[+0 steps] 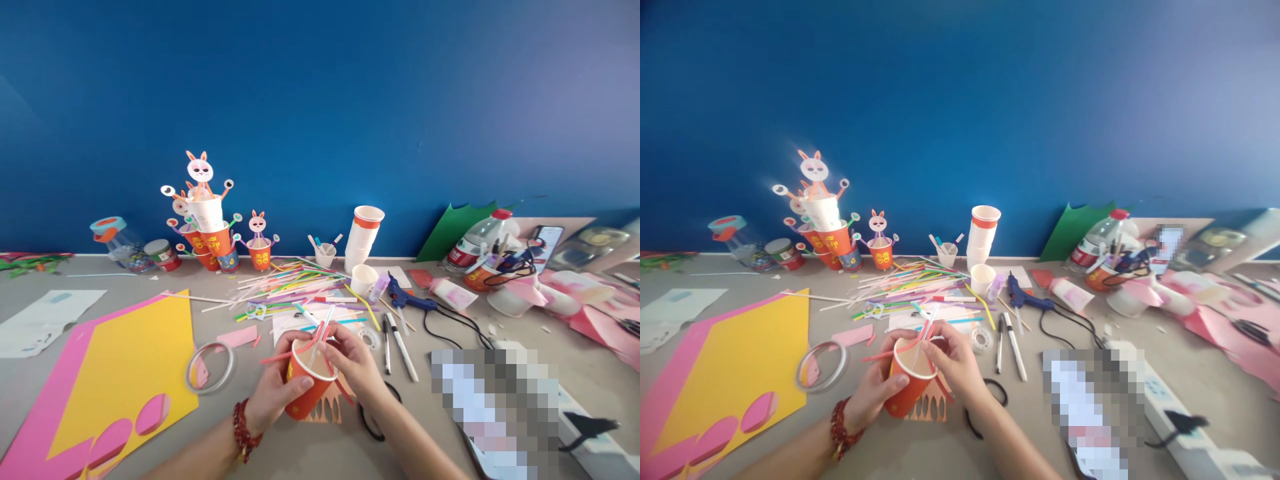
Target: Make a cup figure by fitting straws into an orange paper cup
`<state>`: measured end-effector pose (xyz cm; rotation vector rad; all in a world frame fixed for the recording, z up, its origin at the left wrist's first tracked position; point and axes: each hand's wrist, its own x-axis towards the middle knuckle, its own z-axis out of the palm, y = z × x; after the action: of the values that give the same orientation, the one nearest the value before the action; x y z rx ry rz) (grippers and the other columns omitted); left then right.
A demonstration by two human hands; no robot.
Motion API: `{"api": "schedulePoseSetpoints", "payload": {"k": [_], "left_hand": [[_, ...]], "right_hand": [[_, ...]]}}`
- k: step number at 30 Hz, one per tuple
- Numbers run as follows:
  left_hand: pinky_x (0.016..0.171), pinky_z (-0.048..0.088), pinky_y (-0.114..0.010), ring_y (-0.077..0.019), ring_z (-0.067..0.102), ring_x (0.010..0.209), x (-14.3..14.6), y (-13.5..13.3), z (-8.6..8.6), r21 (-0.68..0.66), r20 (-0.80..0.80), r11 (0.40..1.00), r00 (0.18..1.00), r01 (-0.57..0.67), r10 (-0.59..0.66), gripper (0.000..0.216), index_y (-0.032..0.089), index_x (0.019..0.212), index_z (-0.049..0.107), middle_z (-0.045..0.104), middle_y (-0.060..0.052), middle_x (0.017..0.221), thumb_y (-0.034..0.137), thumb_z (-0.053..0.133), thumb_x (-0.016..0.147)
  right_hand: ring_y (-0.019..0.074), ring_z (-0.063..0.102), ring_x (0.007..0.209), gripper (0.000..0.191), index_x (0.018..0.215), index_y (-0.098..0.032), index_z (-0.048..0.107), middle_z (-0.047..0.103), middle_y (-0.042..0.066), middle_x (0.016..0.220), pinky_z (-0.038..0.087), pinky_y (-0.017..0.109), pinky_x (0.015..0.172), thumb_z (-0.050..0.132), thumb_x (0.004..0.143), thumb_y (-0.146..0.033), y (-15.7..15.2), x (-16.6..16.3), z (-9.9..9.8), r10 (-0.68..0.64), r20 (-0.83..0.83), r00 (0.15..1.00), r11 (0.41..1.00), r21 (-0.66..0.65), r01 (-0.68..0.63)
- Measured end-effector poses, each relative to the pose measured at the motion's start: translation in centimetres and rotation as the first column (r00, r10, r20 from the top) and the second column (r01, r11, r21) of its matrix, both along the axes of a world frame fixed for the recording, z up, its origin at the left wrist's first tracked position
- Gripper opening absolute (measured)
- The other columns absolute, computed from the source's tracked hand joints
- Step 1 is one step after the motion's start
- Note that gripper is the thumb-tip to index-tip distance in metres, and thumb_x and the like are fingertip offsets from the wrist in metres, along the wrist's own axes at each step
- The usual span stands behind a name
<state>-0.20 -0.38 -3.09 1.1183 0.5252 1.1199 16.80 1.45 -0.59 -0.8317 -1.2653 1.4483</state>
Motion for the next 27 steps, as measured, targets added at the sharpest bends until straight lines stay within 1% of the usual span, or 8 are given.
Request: {"api": "schedulePoseSetpoints", "payload": {"k": [3,6,12,17,23,27], "left_hand": [[0.088,0.048,-0.036,-0.0271,0.057,0.108,0.05,0.09,-0.13,0.062,-0.041,0.997,0.998,-0.051,0.053,0.05,0.025,0.117,0.052,0.055,-0.007,0.119,0.033,0.076,0.075],[0.089,0.047,-0.037,-0.0277,0.056,0.109,0.17,0.14,-0.33,0.087,-0.057,0.994,0.996,-0.063,0.069,0.051,0.025,0.118,0.051,0.055,-0.008,0.119,0.033,0.076,0.075],[0.095,0.045,-0.04,-0.029,0.055,0.114,0.41,0.11,-0.76,0.076,-0.082,0.995,0.994,-0.063,0.069,0.054,0.025,0.12,0.049,0.056,-0.008,0.121,0.035,0.077,0.074],[0.092,0.047,-0.04,-0.029,0.057,0.111,0.53,0.1,-0.81,0.052,-0.057,0.995,0.995,-0.081,0.084,0.061,0.025,0.124,0.047,0.058,-0.009,0.12,0.035,0.078,0.073],[0.092,0.048,-0.038,-0.0275,0.058,0.11,0.69,0.17,-0.88,0.049,-0.046,0.997,0.997,-0.06,0.063,0.06,0.026,0.124,0.048,0.059,-0.008,0.12,0.034,0.079,0.073],[0.097,0.046,-0.041,-0.0294,0.057,0.116,0.87,0.11,-0.91,0.073,-0.054,0.994,0.995,-0.079,0.083,0.058,0.026,0.124,0.05,0.057,-0.009,0.125,0.033,0.078,0.074]], "right_hand": [[0.0183,0.063,0.08,0.018,0.089,-0.02,0.067,0.062,0.002,0.089,0.05,0.028,0.073,0.07,0.084,-0.038,-0.02,0.04,0.23,0.013,0.01,1.0,1.0,0.003,-0.013],[0.0181,0.061,0.082,0.017,0.089,-0.02,0.067,0.061,0.003,0.09,0.049,0.028,0.075,0.068,0.085,-0.037,-0.01,0.08,0.26,0.007,0.021,1.0,1.0,0.019,-0.008],[0.0161,0.059,0.081,0.019,0.088,-0.02,0.068,0.058,0.002,0.091,0.048,0.025,0.072,0.075,0.08,-0.035,0.13,-0.07,-0.28,-0.035,0.038,0.999,0.999,-0.019,0.035],[0.0154,0.057,0.077,0.019,0.08,-0.019,0.065,0.055,0.001,0.089,0.047,0.025,0.068,0.075,0.08,-0.036,0.26,-0.08,-0.3,-0.034,0.019,0.999,0.999,-0.003,0.034],[0.0163,0.056,0.078,0.02,0.086,-0.02,0.066,0.056,0.002,0.09,0.047,0.025,0.067,0.072,0.081,-0.039,0.16,0.01,-0.18,-0.029,0.074,0.997,1.0,-0.008,0.029],[0.0194,0.057,0.089,0.022,0.092,-0.022,0.066,0.058,0.003,0.095,0.049,0.027,0.074,0.072,0.081,-0.04,0.06,0.0,-0.38,-0.031,0.117,0.993,0.999,-0.007,0.032]]}}
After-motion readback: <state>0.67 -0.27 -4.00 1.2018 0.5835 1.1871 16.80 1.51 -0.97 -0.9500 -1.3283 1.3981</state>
